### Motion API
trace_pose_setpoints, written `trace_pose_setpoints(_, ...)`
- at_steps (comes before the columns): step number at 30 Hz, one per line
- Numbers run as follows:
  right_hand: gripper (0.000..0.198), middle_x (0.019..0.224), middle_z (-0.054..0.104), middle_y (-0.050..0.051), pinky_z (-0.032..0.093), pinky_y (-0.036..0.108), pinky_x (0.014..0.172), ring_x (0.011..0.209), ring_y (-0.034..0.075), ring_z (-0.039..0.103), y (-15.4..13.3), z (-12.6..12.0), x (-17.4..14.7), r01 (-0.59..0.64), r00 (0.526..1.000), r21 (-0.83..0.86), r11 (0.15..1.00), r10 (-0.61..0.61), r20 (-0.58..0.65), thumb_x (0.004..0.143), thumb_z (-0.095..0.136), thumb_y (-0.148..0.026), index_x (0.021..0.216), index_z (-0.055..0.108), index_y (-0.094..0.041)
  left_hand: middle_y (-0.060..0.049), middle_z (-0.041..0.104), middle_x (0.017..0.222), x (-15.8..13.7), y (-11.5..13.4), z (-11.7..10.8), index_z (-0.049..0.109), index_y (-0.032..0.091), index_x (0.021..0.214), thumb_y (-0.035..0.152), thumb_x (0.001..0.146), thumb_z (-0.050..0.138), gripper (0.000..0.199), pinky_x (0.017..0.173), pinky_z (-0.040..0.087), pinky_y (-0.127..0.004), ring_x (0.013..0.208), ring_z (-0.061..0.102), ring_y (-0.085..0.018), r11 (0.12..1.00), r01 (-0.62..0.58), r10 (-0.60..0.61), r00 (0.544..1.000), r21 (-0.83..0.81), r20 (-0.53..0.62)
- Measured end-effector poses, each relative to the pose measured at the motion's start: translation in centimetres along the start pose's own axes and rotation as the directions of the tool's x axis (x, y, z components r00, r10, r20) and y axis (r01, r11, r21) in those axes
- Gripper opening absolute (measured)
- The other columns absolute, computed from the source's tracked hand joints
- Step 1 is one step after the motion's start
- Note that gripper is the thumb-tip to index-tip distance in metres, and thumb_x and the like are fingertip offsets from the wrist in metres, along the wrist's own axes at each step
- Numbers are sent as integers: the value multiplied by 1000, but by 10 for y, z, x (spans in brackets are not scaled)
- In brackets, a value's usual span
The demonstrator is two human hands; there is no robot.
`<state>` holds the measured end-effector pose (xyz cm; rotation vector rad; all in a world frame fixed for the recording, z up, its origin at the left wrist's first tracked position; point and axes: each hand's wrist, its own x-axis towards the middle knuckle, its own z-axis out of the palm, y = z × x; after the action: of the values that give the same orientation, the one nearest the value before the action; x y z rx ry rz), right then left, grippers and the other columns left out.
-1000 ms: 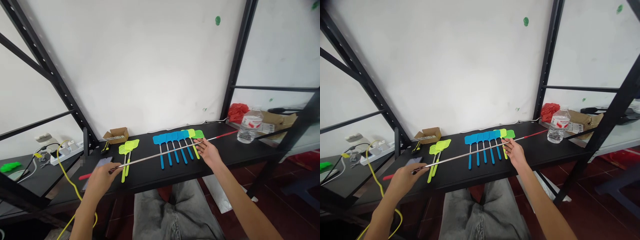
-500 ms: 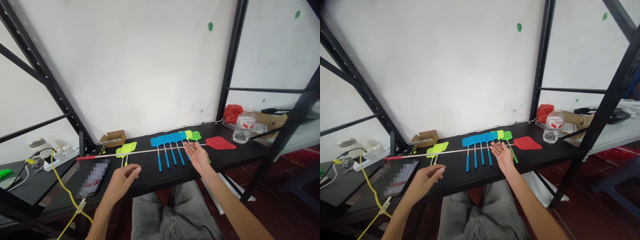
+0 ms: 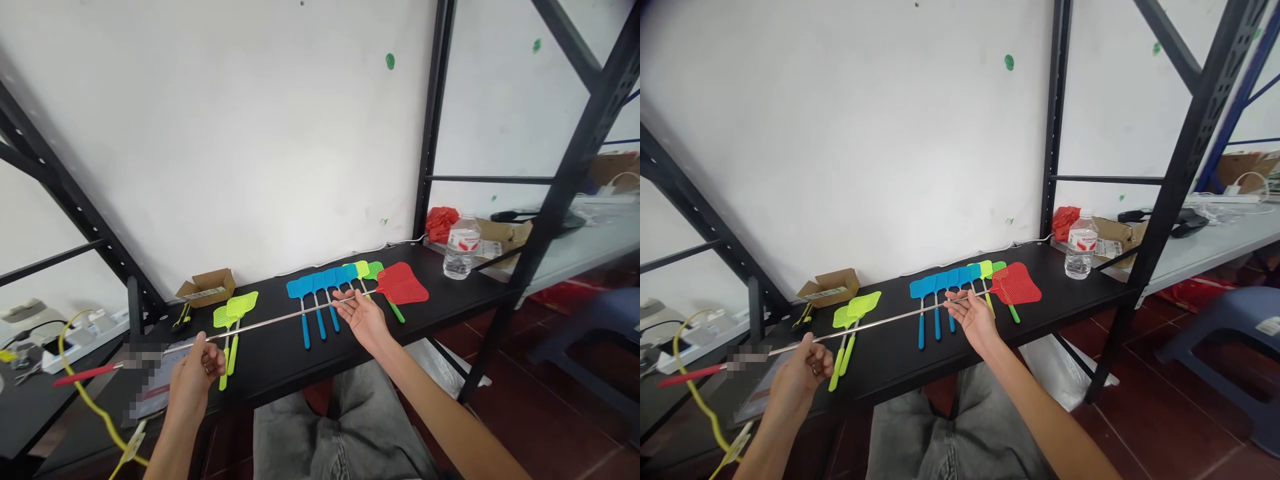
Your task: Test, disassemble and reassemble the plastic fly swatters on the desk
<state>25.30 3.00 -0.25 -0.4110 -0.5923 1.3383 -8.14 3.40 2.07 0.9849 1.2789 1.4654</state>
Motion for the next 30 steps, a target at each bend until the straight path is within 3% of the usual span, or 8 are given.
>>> trace_pose_setpoints(7,20,104,74,12,55,29,73,90,23,71,-2,-2,0,18,1000,32,999,-17,-11,89,61,-36,83,66,-18,6,37,47,-2,1,1,35,21,55,55,79,61,49,39,37,-23,43,39,-11,994,-1,-8,996,-110,-84)
trace_pose_setpoints(11,20,107,73,12,55,29,71,86,21,71,-4,-2,0,-28,999,36,999,29,-18,91,57,-35,85,66,-18,8,35,49,-4,5,1,36,20,57,46,78,66,45,40,36,-22,43,37,-9,985,-33,23,998,-167,-62)
trace_pose_setpoints(19,24,104,73,13,54,27,64,77,19,71,-7,0,0,-70,994,49,996,74,-79,94,50,-33,85,65,-17,2,57,55,0,10,-7,54,16,62,39,74,70,30,44,40,-23,43,41,-8,988,-63,46,992,-143,-116)
trace_pose_setpoints(30,22,106,73,9,52,25,60,75,18,70,-8,-2,2,-91,988,49,995,96,-122,94,50,-37,93,65,-20,1,63,60,0,20,-20,56,15,67,30,78,66,21,47,40,-23,44,41,-9,962,-114,42,959,-247,-281)
